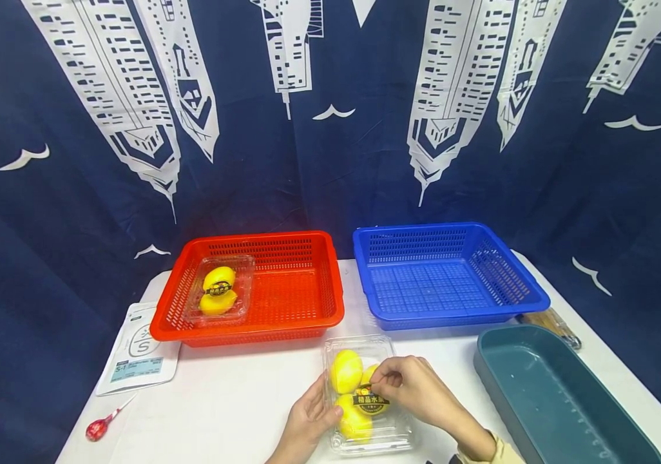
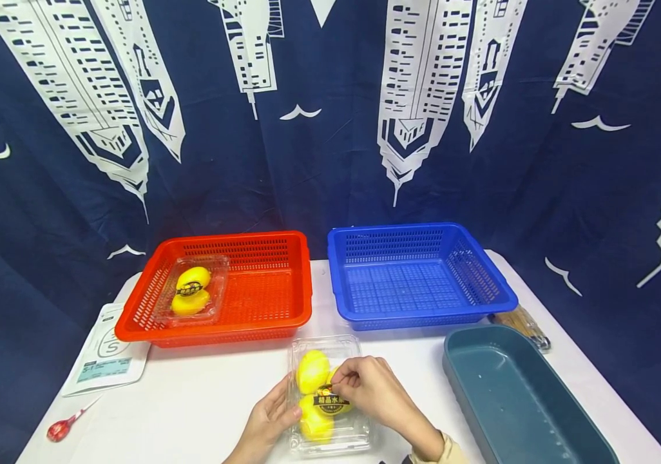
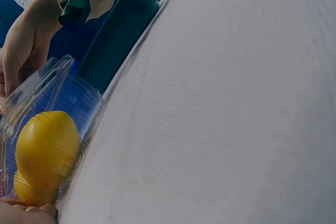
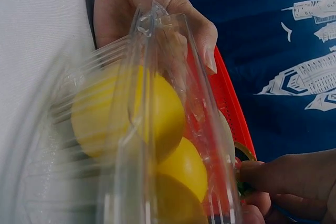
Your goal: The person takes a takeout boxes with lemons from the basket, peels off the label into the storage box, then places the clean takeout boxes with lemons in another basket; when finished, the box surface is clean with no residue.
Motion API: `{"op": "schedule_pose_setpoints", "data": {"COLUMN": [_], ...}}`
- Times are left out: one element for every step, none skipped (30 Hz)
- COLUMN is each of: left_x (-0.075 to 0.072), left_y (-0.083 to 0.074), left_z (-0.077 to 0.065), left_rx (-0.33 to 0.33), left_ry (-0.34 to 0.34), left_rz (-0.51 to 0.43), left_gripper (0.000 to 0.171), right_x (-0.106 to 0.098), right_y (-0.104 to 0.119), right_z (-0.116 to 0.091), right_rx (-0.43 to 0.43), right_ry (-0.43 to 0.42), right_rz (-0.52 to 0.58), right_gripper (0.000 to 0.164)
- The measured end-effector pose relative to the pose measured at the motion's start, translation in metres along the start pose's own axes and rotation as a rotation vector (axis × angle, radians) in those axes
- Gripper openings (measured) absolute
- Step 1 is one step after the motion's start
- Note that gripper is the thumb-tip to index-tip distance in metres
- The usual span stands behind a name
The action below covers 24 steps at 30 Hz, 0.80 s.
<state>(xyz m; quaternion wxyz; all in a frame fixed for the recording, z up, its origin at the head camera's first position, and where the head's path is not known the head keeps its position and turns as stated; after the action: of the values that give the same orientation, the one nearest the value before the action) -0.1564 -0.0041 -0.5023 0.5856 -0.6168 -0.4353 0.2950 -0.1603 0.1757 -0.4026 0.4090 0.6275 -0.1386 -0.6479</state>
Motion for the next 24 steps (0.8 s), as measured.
{"op": "schedule_pose_setpoints", "data": {"left_x": [0.0001, 0.0002, 0.0004, 0.0004, 0.0004, 0.0004, 0.0003, 0.0002, 0.0, -0.0001, -0.0001, -0.0002, -0.0002, -0.0003, -0.0003, -0.0002, -0.0002, -0.0003, -0.0003, -0.0003, -0.0003, -0.0003, -0.0004, -0.0004], "left_y": [-0.0004, -0.0007, -0.0009, -0.0009, -0.0008, -0.0004, 0.0, 0.0005, 0.001, 0.0013, 0.0013, 0.0014, 0.0015, 0.0013, 0.0009, 0.0003, -0.0001, -0.0003, -0.0006, -0.0009, -0.0012, -0.0013, -0.0011, -0.001], "left_z": [-0.0002, -0.0003, -0.0003, -0.0004, -0.0003, -0.0003, -0.0001, 0.0001, 0.0002, 0.0003, 0.0004, 0.0004, 0.0005, 0.0005, 0.0004, 0.0004, 0.0004, 0.0004, 0.0004, 0.0004, 0.0003, 0.0002, 0.0002, 0.0001], "left_rx": [0.004, 0.009, 0.012, 0.012, 0.014, 0.014, 0.012, 0.011, 0.008, 0.006, 0.01, 0.008, 0.008, 0.009, 0.011, 0.015, 0.018, 0.017, 0.019, 0.023, 0.025, 0.024, 0.023, 0.022], "left_ry": [0.001, 0.003, 0.005, 0.007, 0.009, 0.01, 0.011, 0.011, 0.012, 0.013, 0.013, 0.011, 0.011, 0.011, 0.01, 0.01, 0.009, 0.01, 0.01, 0.008, 0.008, 0.009, 0.009, 0.009], "left_rz": [0.002, 0.003, 0.004, -0.001, -0.001, -0.005, -0.01, -0.012, -0.016, -0.02, -0.015, -0.017, -0.017, -0.016, -0.014, -0.014, -0.011, -0.015, -0.015, -0.01, -0.007, -0.006, -0.003, -0.002], "left_gripper": [0.078, 0.078, 0.078, 0.078, 0.077, 0.077, 0.077, 0.077, 0.077, 0.077, 0.077, 0.077, 0.077, 0.077, 0.077, 0.077, 0.076, 0.076, 0.076, 0.076, 0.076, 0.076, 0.076, 0.076], "right_x": [-0.0002, -0.0004, -0.0007, -0.0011, -0.0015, -0.0018, -0.0021, -0.0024, -0.0027, -0.0028, -0.0027, -0.0026, -0.0024, -0.0022, -0.002, -0.0017, -0.0015, -0.0014, -0.0012, -0.0011, -0.001, -0.0009, -0.0009, -0.0009], "right_y": [-0.0002, -0.0004, -0.0004, -0.0005, -0.0005, -0.0005, -0.0004, -0.0003, -0.0003, -0.0002, -0.0002, -0.0004, -0.0008, -0.0014, -0.002, -0.0028, -0.0037, -0.0044, -0.005, -0.0054, -0.0058, -0.0061, -0.0062, -0.0063], "right_z": [0.0001, 0.0001, 0.0001, 0.0002, 0.0003, 0.0003, 0.0003, 0.0004, 0.0005, 0.0004, 0.0004, 0.0006, 0.0008, 0.001, 0.0012, 0.0014, 0.0016, 0.0018, 0.0017, 0.0017, 0.0016, 0.0015, 0.0013, 0.0012], "right_rx": [0.002, 0.002, 0.002, 0.004, 0.005, 0.006, 0.004, 0.003, 0.003, 0.003, 0.001, 0.002, 0.003, 0.008, 0.015, 0.024, 0.033, 0.043, 0.046, 0.048, 0.052, 0.051, 0.048, 0.049], "right_ry": [0.003, 0.007, 0.01, 0.013, 0.015, 0.018, 0.021, 0.023, 0.025, 0.028, 0.03, 0.033, 0.036, 0.039, 0.041, 0.042, 0.043, 0.044, 0.043, 0.044, 0.043, 0.043, 0.044, 0.045], "right_rz": [0.004, 0.011, 0.016, 0.02, 0.023, 0.027, 0.032, 0.039, 0.043, 0.05, 0.056, 0.062, 0.067, 0.07, 0.074, 0.078, 0.081, 0.087, 0.094, 0.101, 0.108, 0.115, 0.12, 0.125], "right_gripper": [0.006, 0.006, 0.006, 0.006, 0.006, 0.007, 0.007, 0.007, 0.007, 0.007, 0.008, 0.008, 0.008, 0.008, 0.008, 0.008, 0.008, 0.008, 0.008, 0.008, 0.008, 0.008, 0.008, 0.009]}}
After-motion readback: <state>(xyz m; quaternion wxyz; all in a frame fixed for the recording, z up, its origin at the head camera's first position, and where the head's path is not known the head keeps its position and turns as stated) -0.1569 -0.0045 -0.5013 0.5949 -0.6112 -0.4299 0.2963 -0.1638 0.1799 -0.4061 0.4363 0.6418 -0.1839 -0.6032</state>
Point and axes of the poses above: each hand's wrist, its own z-axis towards the middle knuckle, its own x-axis out of the palm, y = z × x, the point moved 6 cm from there along z, towards the middle knuckle, and after that the axes turned 6 degrees about -x, right-handed, at the moved point
